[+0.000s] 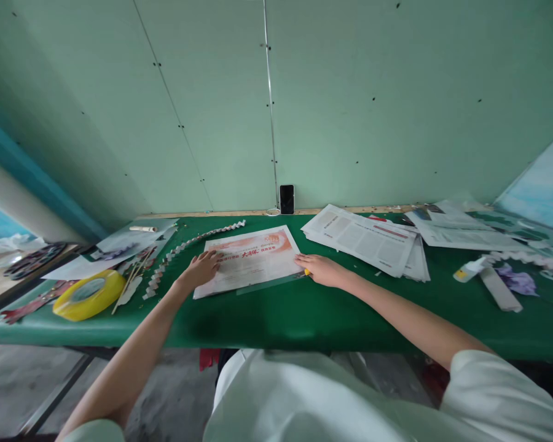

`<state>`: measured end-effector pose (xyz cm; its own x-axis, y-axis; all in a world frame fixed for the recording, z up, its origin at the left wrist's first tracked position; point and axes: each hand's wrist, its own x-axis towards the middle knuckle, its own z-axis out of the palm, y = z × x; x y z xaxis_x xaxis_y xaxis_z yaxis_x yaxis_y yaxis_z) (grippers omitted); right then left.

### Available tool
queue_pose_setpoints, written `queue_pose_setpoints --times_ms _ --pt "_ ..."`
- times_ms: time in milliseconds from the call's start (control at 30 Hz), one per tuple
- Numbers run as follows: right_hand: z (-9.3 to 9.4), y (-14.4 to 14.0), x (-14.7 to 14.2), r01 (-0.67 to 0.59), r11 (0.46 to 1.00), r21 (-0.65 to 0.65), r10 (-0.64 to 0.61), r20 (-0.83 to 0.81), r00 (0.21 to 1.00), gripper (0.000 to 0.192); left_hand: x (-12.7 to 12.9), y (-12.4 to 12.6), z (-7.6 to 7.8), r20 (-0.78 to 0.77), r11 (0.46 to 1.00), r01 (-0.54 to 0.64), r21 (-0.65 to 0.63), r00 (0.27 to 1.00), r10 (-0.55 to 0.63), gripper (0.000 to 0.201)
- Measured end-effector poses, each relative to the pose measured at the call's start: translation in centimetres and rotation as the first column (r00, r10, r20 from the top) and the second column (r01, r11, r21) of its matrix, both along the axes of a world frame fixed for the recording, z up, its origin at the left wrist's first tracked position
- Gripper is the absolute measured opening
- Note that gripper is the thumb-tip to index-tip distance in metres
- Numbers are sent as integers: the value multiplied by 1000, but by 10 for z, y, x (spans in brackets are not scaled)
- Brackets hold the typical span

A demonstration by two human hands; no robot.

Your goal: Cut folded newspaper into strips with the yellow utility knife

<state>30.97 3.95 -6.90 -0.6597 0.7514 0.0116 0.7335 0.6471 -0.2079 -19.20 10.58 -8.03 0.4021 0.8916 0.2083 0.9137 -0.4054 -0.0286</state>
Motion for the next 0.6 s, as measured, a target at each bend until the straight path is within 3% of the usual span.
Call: queue_pose_setpoints --times_ms 133,200,267,367,433,500,600 --pt "3 -3 -2 -2 1000 29 3 -20 1000 80 48 4 23 -128 1000 25 2 991 -24 46" --pt "3 -3 -3 -16 998 61 17 -19 1000 77 92 5 31 -73 991 132 28 989 -129 45" --pt "4 -2 -2 -34 996 83 36 -18 999 75 142 7 32 2 949 312 37 950 -312 46" --pt "5 -2 -2 -58 994 88 58 7 998 72 210 11 22 81 845 531 68 841 -535 49" --pt "6 -2 -3 -52 995 88 50 19 999 71 241 15 9 105 780 621 69 773 -625 52" --pt "7 -3 -4 -29 996 85 27 20 999 71 259 19 -5 107 745 665 56 738 -667 53" --pt "7 -3 -4 -3 998 58 2 22 1000 71 266 25 -24 107 740 671 51 733 -672 53"
